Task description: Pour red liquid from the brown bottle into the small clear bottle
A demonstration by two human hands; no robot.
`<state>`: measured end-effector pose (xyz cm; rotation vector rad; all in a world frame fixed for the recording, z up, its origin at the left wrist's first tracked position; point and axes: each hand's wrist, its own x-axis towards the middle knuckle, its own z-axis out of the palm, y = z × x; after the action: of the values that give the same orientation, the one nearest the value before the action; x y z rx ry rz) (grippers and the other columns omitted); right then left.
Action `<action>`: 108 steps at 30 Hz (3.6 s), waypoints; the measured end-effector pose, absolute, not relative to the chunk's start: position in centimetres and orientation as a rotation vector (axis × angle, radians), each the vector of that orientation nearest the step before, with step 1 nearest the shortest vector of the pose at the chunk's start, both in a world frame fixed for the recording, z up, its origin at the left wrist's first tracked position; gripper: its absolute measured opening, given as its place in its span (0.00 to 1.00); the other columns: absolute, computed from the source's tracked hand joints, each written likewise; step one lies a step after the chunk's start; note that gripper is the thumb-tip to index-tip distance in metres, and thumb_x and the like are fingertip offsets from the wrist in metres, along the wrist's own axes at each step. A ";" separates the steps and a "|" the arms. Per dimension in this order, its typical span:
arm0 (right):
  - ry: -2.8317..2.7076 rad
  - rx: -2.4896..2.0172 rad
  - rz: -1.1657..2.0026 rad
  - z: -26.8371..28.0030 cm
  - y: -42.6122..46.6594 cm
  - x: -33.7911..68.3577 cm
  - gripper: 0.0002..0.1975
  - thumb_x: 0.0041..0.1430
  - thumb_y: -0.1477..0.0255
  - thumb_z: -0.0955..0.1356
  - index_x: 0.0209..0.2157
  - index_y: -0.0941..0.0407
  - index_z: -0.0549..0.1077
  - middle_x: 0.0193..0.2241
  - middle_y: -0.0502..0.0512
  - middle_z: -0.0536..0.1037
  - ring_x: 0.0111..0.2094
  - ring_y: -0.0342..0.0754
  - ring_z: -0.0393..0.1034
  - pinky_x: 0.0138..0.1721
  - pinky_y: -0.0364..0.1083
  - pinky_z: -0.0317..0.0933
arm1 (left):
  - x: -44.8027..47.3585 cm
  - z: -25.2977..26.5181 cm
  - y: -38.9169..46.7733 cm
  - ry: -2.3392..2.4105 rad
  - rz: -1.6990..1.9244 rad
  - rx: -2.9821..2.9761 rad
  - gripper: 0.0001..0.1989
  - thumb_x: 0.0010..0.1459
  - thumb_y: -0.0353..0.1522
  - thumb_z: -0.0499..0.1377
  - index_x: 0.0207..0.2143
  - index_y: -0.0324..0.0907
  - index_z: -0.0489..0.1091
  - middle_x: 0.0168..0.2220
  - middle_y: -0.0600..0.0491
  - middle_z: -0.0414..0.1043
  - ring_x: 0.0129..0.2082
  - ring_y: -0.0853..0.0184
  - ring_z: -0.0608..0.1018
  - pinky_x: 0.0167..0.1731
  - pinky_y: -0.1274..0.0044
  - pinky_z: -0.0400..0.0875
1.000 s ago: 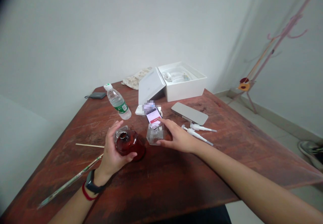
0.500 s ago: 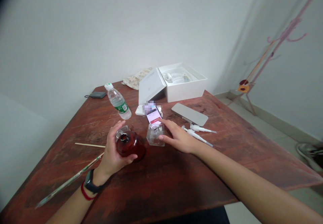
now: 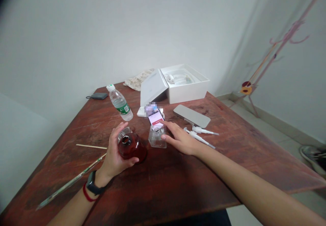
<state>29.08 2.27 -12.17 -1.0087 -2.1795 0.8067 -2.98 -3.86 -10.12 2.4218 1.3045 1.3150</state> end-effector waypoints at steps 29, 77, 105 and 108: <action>-2.118 -1.068 0.788 -12.0 2.1 28.7 0.34 0.75 0.48 0.60 0.73 0.50 0.64 0.69 0.63 0.73 0.70 0.68 0.66 0.71 0.72 0.57 | -4.6 -12.3 -1.1 1.539 1.412 1.877 0.33 0.75 0.56 0.50 0.67 0.41 0.62 0.65 0.36 0.71 0.67 0.48 0.74 0.68 0.50 0.64; -2.133 -1.061 0.804 -12.1 2.1 28.8 0.33 0.76 0.50 0.60 0.72 0.52 0.66 0.68 0.65 0.73 0.69 0.67 0.68 0.70 0.70 0.60 | -4.1 -11.4 -1.4 1.592 1.315 1.897 0.26 0.77 0.50 0.48 0.62 0.41 0.66 0.55 0.40 0.79 0.57 0.53 0.81 0.61 0.58 0.73; -2.057 -1.049 0.788 -11.8 1.5 28.7 0.26 0.75 0.54 0.65 0.67 0.51 0.71 0.62 0.62 0.79 0.63 0.62 0.74 0.67 0.65 0.64 | -8.2 -8.2 -0.8 1.464 1.015 2.187 0.38 0.76 0.57 0.43 0.72 0.40 0.60 0.63 0.36 0.76 0.63 0.48 0.79 0.66 0.57 0.69; -2.035 -1.039 0.763 -11.4 1.4 28.7 0.24 0.75 0.54 0.65 0.65 0.50 0.73 0.59 0.61 0.81 0.61 0.60 0.75 0.65 0.62 0.66 | -8.2 -8.7 -0.6 1.463 1.020 2.203 0.41 0.74 0.60 0.41 0.71 0.39 0.61 0.64 0.35 0.75 0.62 0.47 0.79 0.65 0.56 0.69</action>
<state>28.66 1.40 -11.42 -1.0387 -2.0354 0.7629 -8.22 -0.56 -8.74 2.2030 1.4635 1.0204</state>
